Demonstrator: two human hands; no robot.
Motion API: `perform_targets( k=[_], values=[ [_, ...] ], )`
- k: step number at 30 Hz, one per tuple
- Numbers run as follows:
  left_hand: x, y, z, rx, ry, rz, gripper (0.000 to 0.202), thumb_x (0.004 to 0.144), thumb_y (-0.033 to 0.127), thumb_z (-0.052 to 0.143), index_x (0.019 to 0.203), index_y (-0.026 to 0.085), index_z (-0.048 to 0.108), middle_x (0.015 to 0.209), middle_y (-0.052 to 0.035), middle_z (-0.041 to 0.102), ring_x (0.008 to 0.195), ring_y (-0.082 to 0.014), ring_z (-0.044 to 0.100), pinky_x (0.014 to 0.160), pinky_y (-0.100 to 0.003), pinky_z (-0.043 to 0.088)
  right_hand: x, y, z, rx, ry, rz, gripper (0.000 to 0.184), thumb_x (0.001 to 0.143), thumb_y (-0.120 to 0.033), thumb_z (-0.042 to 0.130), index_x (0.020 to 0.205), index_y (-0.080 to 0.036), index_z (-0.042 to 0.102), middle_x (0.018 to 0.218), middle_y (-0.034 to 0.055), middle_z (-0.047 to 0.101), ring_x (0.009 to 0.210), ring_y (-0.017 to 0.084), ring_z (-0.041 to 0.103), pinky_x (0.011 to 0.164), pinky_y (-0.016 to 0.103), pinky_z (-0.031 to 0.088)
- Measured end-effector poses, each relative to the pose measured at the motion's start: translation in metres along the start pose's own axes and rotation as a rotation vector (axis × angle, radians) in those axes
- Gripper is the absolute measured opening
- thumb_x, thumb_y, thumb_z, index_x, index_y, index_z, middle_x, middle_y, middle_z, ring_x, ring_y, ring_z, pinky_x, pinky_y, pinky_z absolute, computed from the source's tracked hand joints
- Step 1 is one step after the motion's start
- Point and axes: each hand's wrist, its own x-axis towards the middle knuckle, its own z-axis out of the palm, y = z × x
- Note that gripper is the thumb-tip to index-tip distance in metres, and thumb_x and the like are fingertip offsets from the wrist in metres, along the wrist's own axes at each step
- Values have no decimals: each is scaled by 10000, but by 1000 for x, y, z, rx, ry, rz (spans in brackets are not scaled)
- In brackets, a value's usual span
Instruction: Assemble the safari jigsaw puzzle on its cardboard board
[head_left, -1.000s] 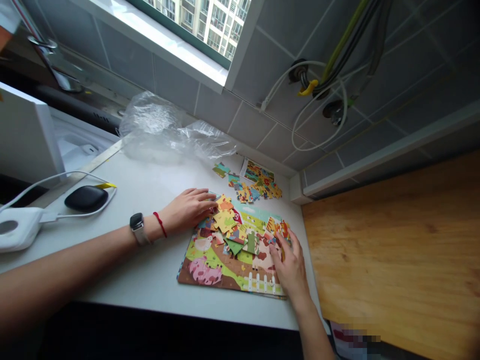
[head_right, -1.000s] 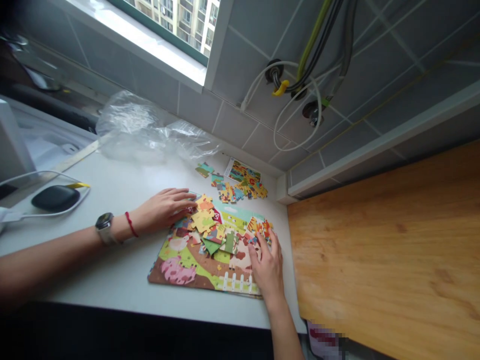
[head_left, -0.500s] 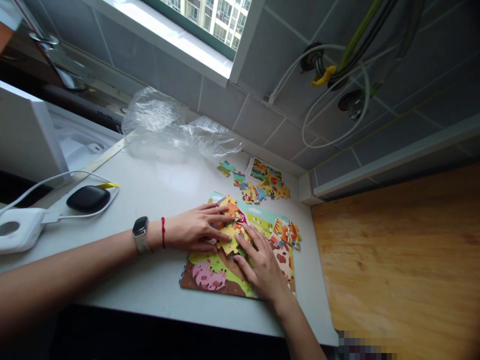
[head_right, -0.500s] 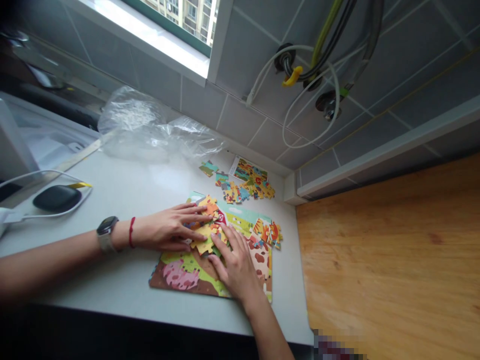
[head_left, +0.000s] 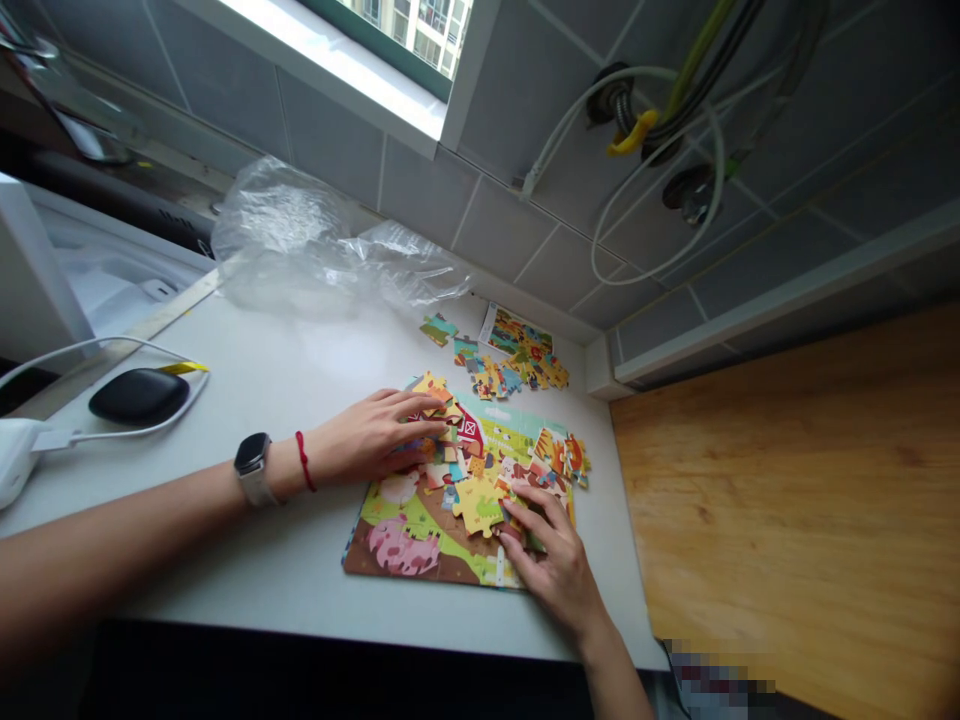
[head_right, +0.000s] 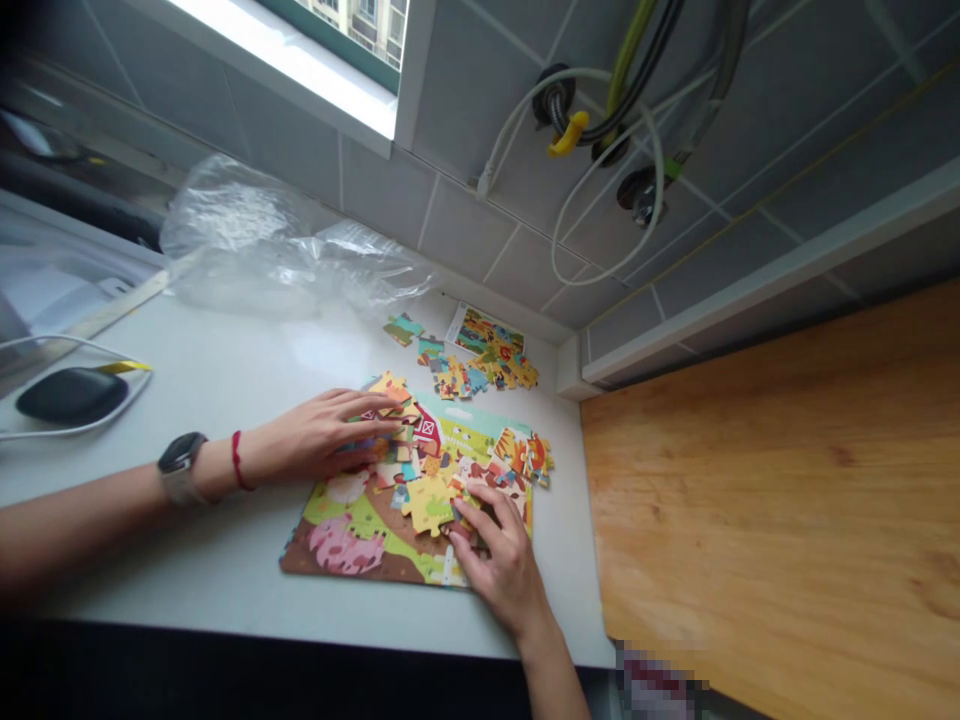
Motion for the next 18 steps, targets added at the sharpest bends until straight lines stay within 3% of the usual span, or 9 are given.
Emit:
perform_targets(
  k=[5, 8, 10, 15, 18],
  values=[
    [1, -3, -5, 8, 34, -24, 309, 1091, 415, 532, 1319, 296, 704, 1426, -87, 668, 1241, -266, 656, 1067, -445, 525, -19, 9, -5, 4, 154, 67, 383, 972, -199, 694, 1346, -278, 712, 1366, 126, 684, 1271, 291, 681, 1052, 478, 615],
    [1, -3, -4, 11, 24, -1, 350, 1082, 446, 541, 1367, 306, 687, 1488, -88, 631, 1354, -301, 596, 1154, -500, 478, -24, 14, -6, -1, 208, 136, 364, 981, -240, 698, 1343, -270, 717, 1375, 137, 684, 1270, 303, 688, 1041, 488, 624],
    [1, -2, -3, -8, 14, 39, 420, 1051, 481, 590, 1436, 324, 646, 1568, -81, 566, 1470, -340, 497, 1232, -548, 402, -22, 13, -5, -14, 139, 143, 361, 999, -278, 681, 1359, -268, 712, 1431, 142, 667, 1318, 314, 666, 1080, 514, 598],
    [1, 5, -6, -78, -23, 128, 602, 1006, 520, 641, 1575, 376, 504, 1660, -69, 460, 1561, -375, 379, 1301, -586, 287, 2, -5, 13, -63, -126, 60, 476, 1056, -280, 575, 1531, -308, 579, 1668, 102, 465, 1534, 310, 457, 1266, 596, 373],
    [2, 12, -8, -78, -32, 153, 674, 1012, 530, 627, 1630, 363, 415, 1689, -75, 416, 1582, -376, 341, 1296, -572, 317, 25, -19, 30, 22, -166, -1, 536, 1062, -241, 539, 1595, -294, 498, 1719, 88, 381, 1596, 285, 345, 1258, 526, 414]
  ],
)
